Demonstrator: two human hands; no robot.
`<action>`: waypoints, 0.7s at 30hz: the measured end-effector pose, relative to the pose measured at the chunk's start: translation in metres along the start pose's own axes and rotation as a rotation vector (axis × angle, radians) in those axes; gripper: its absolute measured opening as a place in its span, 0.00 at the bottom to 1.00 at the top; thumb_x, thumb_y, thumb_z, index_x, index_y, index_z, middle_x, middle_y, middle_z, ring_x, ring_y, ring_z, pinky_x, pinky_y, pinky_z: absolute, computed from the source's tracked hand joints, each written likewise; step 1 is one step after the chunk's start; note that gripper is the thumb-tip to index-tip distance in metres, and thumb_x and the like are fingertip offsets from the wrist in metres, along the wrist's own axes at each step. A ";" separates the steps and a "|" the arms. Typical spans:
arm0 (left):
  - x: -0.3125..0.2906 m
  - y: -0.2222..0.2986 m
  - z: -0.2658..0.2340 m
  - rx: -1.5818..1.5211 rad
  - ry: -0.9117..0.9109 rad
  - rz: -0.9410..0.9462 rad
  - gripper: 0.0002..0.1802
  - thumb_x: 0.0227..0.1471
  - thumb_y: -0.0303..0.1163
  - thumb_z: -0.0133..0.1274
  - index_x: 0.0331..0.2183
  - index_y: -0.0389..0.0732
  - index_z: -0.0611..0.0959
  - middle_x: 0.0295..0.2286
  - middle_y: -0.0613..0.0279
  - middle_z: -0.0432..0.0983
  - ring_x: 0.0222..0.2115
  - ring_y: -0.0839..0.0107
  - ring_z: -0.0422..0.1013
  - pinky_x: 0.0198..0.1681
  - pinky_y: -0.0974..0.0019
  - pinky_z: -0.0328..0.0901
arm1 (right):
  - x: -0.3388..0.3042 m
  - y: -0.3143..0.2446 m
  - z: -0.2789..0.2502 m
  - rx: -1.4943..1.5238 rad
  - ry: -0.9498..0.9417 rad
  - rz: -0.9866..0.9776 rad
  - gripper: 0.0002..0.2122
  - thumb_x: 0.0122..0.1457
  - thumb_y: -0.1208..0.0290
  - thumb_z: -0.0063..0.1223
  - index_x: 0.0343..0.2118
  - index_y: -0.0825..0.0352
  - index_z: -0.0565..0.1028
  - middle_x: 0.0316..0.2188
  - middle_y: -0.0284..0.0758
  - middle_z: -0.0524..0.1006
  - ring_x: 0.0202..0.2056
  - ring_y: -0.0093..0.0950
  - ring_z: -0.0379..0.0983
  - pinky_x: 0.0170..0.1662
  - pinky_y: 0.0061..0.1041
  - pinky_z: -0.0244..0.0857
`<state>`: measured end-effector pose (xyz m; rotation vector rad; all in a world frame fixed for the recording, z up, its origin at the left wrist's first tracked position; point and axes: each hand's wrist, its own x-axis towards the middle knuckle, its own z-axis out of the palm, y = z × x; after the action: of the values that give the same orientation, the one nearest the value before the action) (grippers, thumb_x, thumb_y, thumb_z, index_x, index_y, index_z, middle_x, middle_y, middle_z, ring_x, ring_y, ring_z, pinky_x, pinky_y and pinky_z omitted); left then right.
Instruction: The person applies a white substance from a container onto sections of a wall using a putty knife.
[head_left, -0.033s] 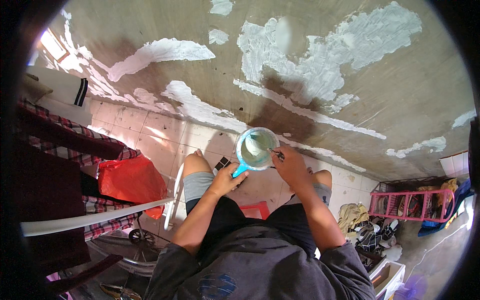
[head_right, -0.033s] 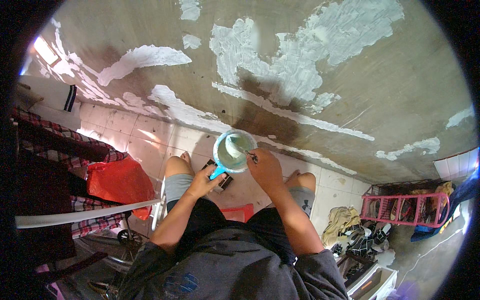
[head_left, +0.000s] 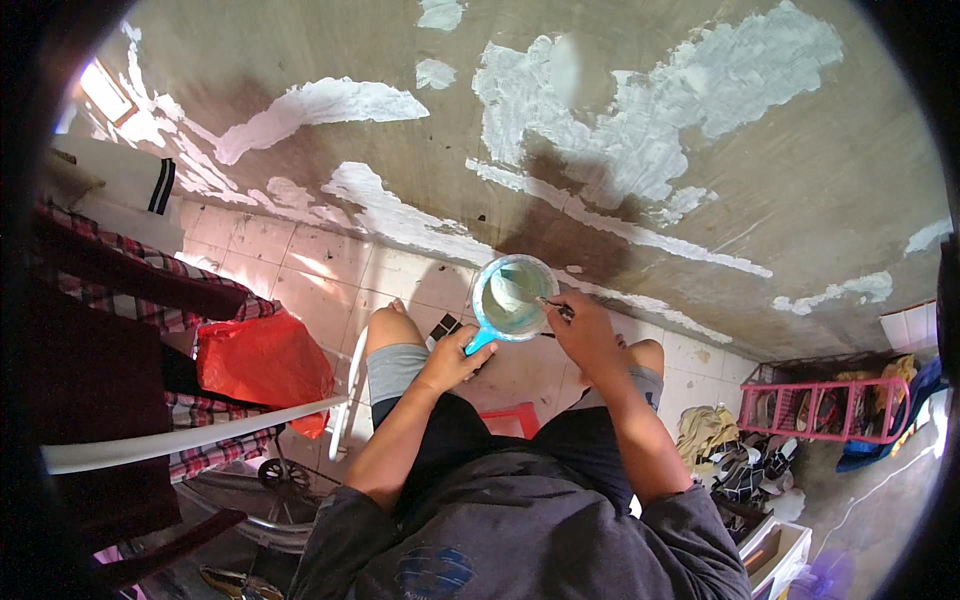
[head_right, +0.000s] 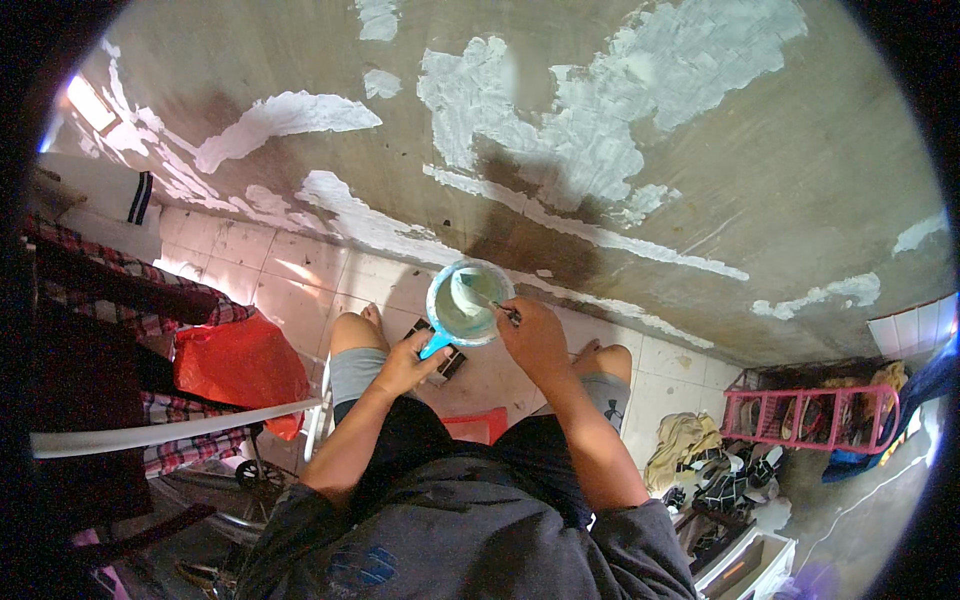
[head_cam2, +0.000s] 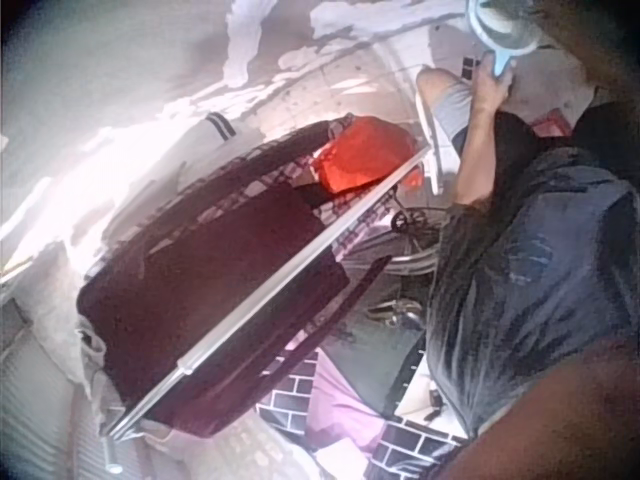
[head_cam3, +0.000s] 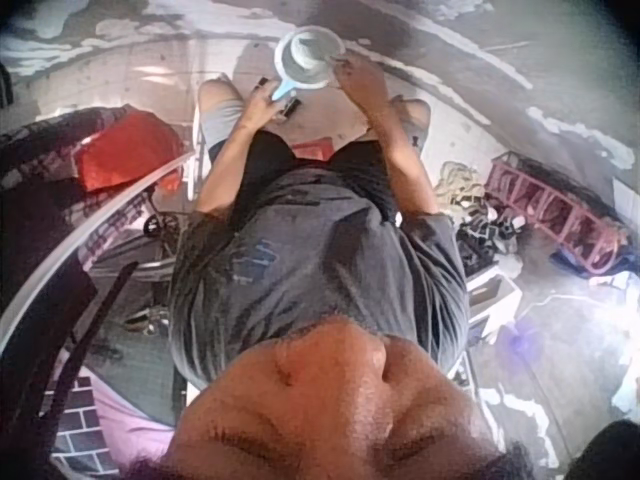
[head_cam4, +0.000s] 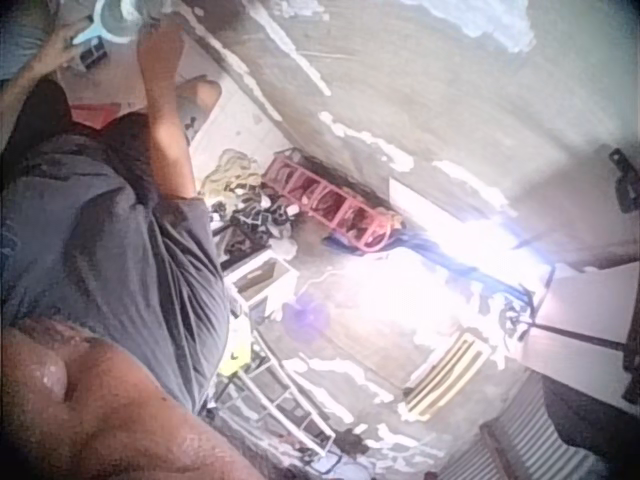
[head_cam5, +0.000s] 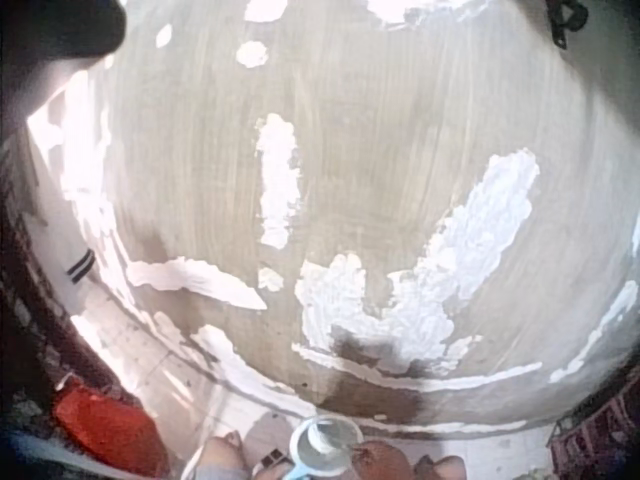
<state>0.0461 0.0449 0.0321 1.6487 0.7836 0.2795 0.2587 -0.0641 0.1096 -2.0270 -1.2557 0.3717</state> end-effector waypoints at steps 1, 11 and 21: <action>0.000 0.000 0.001 -0.025 -0.005 -0.015 0.15 0.54 0.41 0.59 0.33 0.39 0.77 0.17 0.65 0.70 0.13 0.78 0.66 0.16 0.70 0.61 | 0.000 0.003 -0.004 0.062 -0.008 0.038 0.12 0.56 0.65 0.55 0.35 0.69 0.78 0.28 0.45 0.78 0.32 0.41 0.76 0.36 0.35 0.68; 0.009 -0.014 0.006 -0.074 -0.014 -0.049 0.15 0.54 0.40 0.58 0.31 0.39 0.75 0.17 0.65 0.71 0.13 0.78 0.67 0.15 0.69 0.62 | -0.032 0.024 -0.019 0.767 -0.136 0.695 0.13 0.60 0.62 0.55 0.37 0.69 0.78 0.24 0.32 0.77 0.21 0.17 0.67 0.22 0.18 0.59; 0.012 -0.012 0.008 -0.107 -0.042 -0.065 0.15 0.55 0.40 0.58 0.29 0.39 0.73 0.16 0.66 0.69 0.13 0.79 0.65 0.15 0.70 0.60 | -0.057 0.045 0.000 0.983 -0.120 0.702 0.13 0.62 0.62 0.53 0.39 0.68 0.77 0.26 0.32 0.77 0.21 0.16 0.66 0.21 0.15 0.56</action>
<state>0.0557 0.0463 0.0160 1.5209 0.7758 0.2362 0.2606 -0.1253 0.0713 -1.4779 -0.2201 1.1787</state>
